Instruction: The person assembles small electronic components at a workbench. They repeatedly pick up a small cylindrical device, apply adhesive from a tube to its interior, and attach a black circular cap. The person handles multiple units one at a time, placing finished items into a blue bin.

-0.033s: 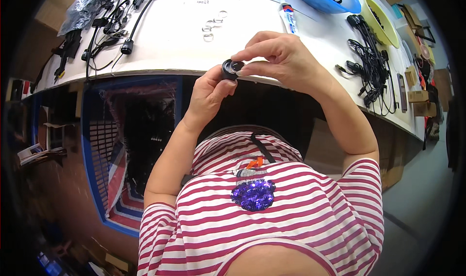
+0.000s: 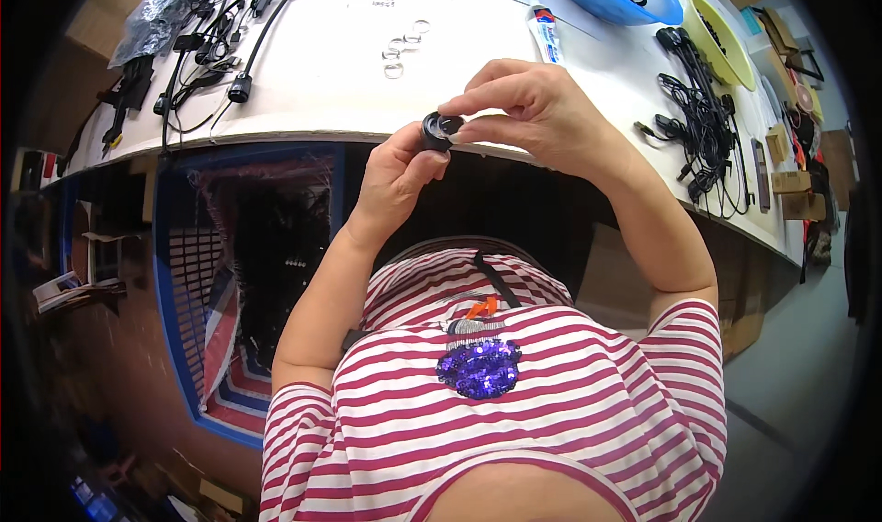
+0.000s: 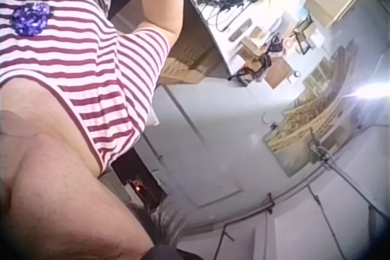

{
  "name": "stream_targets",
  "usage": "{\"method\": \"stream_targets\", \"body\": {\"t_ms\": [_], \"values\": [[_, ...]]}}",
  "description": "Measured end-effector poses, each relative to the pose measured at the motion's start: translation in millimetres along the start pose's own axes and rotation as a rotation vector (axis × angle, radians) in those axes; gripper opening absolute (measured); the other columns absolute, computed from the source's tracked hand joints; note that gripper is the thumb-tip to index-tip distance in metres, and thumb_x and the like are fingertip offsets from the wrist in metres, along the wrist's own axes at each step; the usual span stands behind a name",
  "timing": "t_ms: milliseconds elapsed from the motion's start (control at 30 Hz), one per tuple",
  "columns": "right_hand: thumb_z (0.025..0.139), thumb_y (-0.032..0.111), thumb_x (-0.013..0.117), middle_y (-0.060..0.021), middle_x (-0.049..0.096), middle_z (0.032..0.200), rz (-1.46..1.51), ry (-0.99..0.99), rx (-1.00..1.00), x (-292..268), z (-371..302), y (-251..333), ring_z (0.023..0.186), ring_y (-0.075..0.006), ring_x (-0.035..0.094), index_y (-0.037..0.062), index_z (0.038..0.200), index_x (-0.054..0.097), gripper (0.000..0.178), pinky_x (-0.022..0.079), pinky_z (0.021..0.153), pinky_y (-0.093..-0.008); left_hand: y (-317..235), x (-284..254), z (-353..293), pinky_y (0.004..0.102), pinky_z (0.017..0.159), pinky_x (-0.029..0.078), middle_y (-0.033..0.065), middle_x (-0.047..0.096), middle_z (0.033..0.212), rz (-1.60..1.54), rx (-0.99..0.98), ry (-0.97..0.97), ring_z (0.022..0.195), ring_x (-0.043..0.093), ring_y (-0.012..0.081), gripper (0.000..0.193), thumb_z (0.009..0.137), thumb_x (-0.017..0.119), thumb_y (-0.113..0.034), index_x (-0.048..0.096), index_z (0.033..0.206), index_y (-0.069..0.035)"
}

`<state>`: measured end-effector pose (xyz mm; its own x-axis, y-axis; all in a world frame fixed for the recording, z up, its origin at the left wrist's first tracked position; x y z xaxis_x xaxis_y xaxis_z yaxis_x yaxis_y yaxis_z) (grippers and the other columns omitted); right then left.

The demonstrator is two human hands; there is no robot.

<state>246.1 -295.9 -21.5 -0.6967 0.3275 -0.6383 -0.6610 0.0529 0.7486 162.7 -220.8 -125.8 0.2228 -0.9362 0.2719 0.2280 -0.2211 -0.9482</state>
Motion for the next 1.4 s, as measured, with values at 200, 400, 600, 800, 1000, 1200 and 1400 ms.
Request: {"method": "stream_targets", "body": {"t_ms": [200, 400, 600, 800, 1000, 1200, 1400], "values": [[0.076, 0.015, 0.067, -0.0094, 0.064, 0.089, -0.002, 0.048, 0.039, -5, -8, 0, 0.077, -0.0193, 0.062, 0.0052, 0.097, 0.067, 0.023, 0.048, 0.068, -0.0276, 4, 12, 9, 0.0207, 0.056, 0.035, 0.0001, 0.051, 0.070, 0.251, -0.007, 0.063, 0.061, 0.042, 0.0071, 0.021, 0.087, 0.053, -0.021, 0.054, 0.097, -0.002], [0.077, 0.022, 0.068, -0.0091, 0.064, 0.095, -0.094, -0.102, 0.063, -52, -4, -18, 0.076, -0.0196, 0.060, 0.0092, 0.101, 0.066, 0.027, 0.047, 0.072, -0.0278, -1, 10, 5, 0.0203, 0.055, 0.032, 0.0001, 0.050, 0.070, 0.184, -0.019, 0.021, 0.060, 0.041, 0.0073, 0.028, 0.088, 0.052, -0.020, 0.055, 0.105, 0.003], [0.075, 0.024, 0.068, -0.0104, 0.063, 0.102, -0.585, -0.555, 0.369, -222, 19, -149, 0.088, -0.0210, 0.061, 0.0079, 0.110, 0.061, 0.039, 0.047, 0.077, -0.0305, -8, -3, -1, 0.0195, 0.053, 0.029, -0.0003, 0.048, 0.067, 0.085, 0.020, -0.009, 0.059, 0.039, 0.0065, 0.032, 0.089, 0.054, -0.026, 0.054, 0.106, 0.001], [0.072, 0.024, 0.070, -0.0128, 0.063, 0.102, -0.684, -0.329, 0.644, -230, 32, -223, 0.096, -0.0227, 0.059, 0.0079, 0.113, 0.059, 0.046, 0.045, 0.084, -0.0319, -8, -2, -3, 0.0184, 0.057, 0.033, 0.0004, 0.052, 0.070, 0.020, -0.046, -0.021, 0.062, 0.040, 0.0050, 0.026, 0.086, 0.054, -0.015, 0.056, 0.106, 0.002], [0.072, 0.017, 0.069, -0.0080, 0.065, 0.094, -0.606, -0.288, 0.673, -233, 39, -213, 0.076, -0.0171, 0.062, 0.0057, 0.098, 0.065, 0.029, 0.049, 0.069, -0.0288, -7, -5, -5, 0.0181, 0.056, 0.033, 0.0000, 0.052, 0.070, -0.012, -0.013, -0.006, 0.061, 0.040, 0.0049, 0.031, 0.088, 0.056, -0.024, 0.056, 0.106, 0.001], [0.077, 0.014, 0.068, -0.0018, 0.062, 0.077, 0.115, -0.591, 0.603, -252, 7, -222, 0.066, -0.0093, 0.058, 0.0046, 0.092, 0.065, 0.017, 0.051, 0.061, -0.0215, 0, -6, -4, 0.0180, 0.055, 0.033, 0.0000, 0.052, 0.069, -0.010, -0.049, -0.012, 0.060, 0.040, 0.0050, 0.031, 0.088, 0.056, -0.023, 0.056, 0.107, 0.001], [0.080, 0.015, 0.066, 0.0005, 0.062, 0.082, 0.482, -0.391, 0.379, -188, 20, -140, 0.070, -0.0072, 0.057, 0.0060, 0.097, 0.063, 0.020, 0.049, 0.070, -0.0208, 2, -3, -3, 0.0196, 0.052, 0.026, -0.0008, 0.046, 0.066, 0.054, -0.032, -0.024, 0.058, 0.036, 0.0062, 0.038, 0.089, 0.053, -0.033, 0.053, 0.107, 0.001]]}}
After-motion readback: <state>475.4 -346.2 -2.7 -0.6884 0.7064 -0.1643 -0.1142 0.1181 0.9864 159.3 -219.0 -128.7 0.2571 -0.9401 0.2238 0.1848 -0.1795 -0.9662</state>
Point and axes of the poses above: each hand's wrist, its own z-axis towards the middle knuckle, its own x-axis out of the palm, y = z × x, the point moved 8 cm from there along z, towards the middle knuckle
